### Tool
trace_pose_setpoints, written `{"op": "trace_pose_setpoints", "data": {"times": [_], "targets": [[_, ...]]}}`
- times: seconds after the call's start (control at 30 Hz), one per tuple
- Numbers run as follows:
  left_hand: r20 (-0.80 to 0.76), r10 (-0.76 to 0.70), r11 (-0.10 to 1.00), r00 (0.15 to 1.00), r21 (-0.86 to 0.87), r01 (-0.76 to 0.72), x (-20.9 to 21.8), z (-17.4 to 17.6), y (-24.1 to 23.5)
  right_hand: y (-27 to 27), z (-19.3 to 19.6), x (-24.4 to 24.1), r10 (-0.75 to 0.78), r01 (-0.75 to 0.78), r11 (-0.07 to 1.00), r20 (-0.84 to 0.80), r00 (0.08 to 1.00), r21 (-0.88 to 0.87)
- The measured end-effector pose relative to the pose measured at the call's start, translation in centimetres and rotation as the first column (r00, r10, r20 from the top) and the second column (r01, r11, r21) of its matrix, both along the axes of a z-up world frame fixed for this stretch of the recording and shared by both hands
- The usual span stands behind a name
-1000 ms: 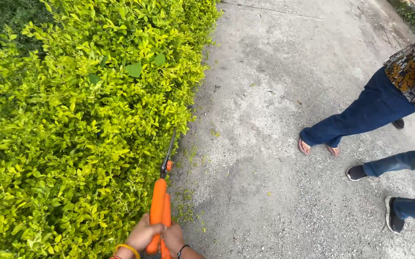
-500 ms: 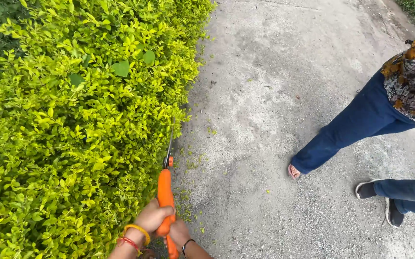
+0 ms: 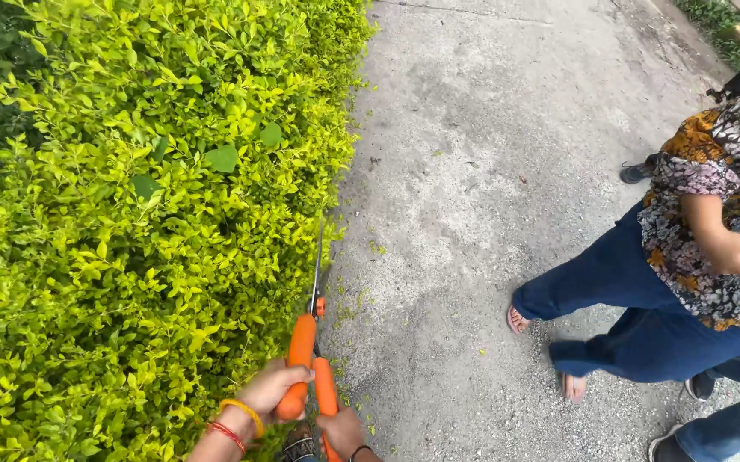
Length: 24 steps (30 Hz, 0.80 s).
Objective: The person trims a long yellow-green hedge with manual hedge shears, making repeated cutting strokes along the hedge face and moving step by step down the row to trim new sections, including a section near flowering plants.
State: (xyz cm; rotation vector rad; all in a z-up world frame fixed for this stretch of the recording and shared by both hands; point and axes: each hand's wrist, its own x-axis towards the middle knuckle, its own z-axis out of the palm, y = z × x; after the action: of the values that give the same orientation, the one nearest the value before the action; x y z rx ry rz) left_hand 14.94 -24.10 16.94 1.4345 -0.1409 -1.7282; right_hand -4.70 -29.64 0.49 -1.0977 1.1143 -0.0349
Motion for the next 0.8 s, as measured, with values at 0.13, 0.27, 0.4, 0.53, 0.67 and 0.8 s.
{"op": "trace_pose_setpoints", "data": {"times": [0.13, 0.27, 0.4, 0.53, 0.67, 0.8], "targets": [[0.346, 0.196, 0.902, 0.917, -0.430, -0.031, -1.0, -7.0, -0.7, -1.3, -5.0, 6.6, -0.113, 0.093, 0.992, 0.288, 0.951, 0.082], [0.566, 0.065, 0.985, 0.822, -0.167, 0.037, 3.2, -4.5, -3.1, -2.2, -3.9, 6.5, -0.206, 0.196, 0.978, 0.221, 0.953, 0.064], [-0.099, 0.033, 0.998, 0.995, -0.058, -0.039, 8.4, 6.2, -3.8, -3.3, -0.6, 2.4, -0.055, 0.052, 0.998, -0.063, 0.997, -0.043], [-0.026, 0.005, 1.000, 1.000, 0.002, -0.005, 4.5, 3.7, -4.6, -3.2, -3.1, 2.0, -0.043, 0.040, 0.999, -0.136, 0.990, -0.030], [0.089, -0.048, 0.995, 0.995, -0.078, 0.056, 2.3, -0.3, -8.4, -4.0, -4.5, 3.6, -0.100, 0.103, 0.979, -0.028, 0.995, 0.174], [0.262, -0.098, 0.995, 0.960, 0.016, 0.097, 2.4, -3.3, -12.0, -5.5, -5.5, 5.8, -0.110, 0.109, 0.956, -0.012, 0.994, 0.272]]}}
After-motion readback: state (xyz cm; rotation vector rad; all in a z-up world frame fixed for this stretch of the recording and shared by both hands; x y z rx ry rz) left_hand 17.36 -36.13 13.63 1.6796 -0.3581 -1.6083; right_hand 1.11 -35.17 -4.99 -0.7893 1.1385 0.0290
